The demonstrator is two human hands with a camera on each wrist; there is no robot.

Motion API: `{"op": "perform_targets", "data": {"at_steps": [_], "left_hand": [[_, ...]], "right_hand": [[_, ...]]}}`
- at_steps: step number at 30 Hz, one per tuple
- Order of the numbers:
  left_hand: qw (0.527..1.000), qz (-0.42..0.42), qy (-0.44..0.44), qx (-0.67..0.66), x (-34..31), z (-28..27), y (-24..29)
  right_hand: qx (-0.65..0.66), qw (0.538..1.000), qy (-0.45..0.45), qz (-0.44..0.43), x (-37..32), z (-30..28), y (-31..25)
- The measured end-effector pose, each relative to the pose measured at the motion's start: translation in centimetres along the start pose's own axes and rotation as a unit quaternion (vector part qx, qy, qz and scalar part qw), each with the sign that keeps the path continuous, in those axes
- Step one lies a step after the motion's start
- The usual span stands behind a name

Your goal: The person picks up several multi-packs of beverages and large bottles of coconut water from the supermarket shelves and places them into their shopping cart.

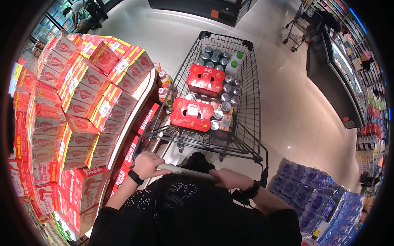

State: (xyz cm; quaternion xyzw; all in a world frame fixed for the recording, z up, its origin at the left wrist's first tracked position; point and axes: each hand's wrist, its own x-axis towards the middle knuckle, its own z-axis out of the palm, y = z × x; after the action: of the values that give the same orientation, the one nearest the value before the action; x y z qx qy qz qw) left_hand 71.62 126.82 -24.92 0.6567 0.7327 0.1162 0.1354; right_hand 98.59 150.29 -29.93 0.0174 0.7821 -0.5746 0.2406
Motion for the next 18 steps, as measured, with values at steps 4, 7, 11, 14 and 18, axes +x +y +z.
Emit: {"op": "perform_targets", "data": {"at_steps": [4,7,11,14,18], "left_hand": [[1.000,-0.007,-0.001,-0.015,0.0,0.2,1.0],[1.000,-0.018,-0.014,-0.018,0.1,0.1,1.4],[0.999,-0.024,-0.033,-0.022,0.2,0.1,1.2],[0.999,-0.022,-0.047,-0.018,0.0,0.1,1.0],[0.999,-0.025,-0.016,-0.028,0.3,-0.7,1.5]], "right_hand": [[0.006,0.997,-0.043,0.063,-0.8,-0.5,-0.9],[0.027,0.993,-0.069,0.090,-0.8,-0.6,-0.1],[0.130,0.980,-0.105,0.106,-0.9,-1.4,-0.8],[0.276,0.949,-0.114,0.098,-0.9,-1.8,-1.1],[0.141,0.964,-0.221,0.036,0.8,-3.0,1.9]]}}
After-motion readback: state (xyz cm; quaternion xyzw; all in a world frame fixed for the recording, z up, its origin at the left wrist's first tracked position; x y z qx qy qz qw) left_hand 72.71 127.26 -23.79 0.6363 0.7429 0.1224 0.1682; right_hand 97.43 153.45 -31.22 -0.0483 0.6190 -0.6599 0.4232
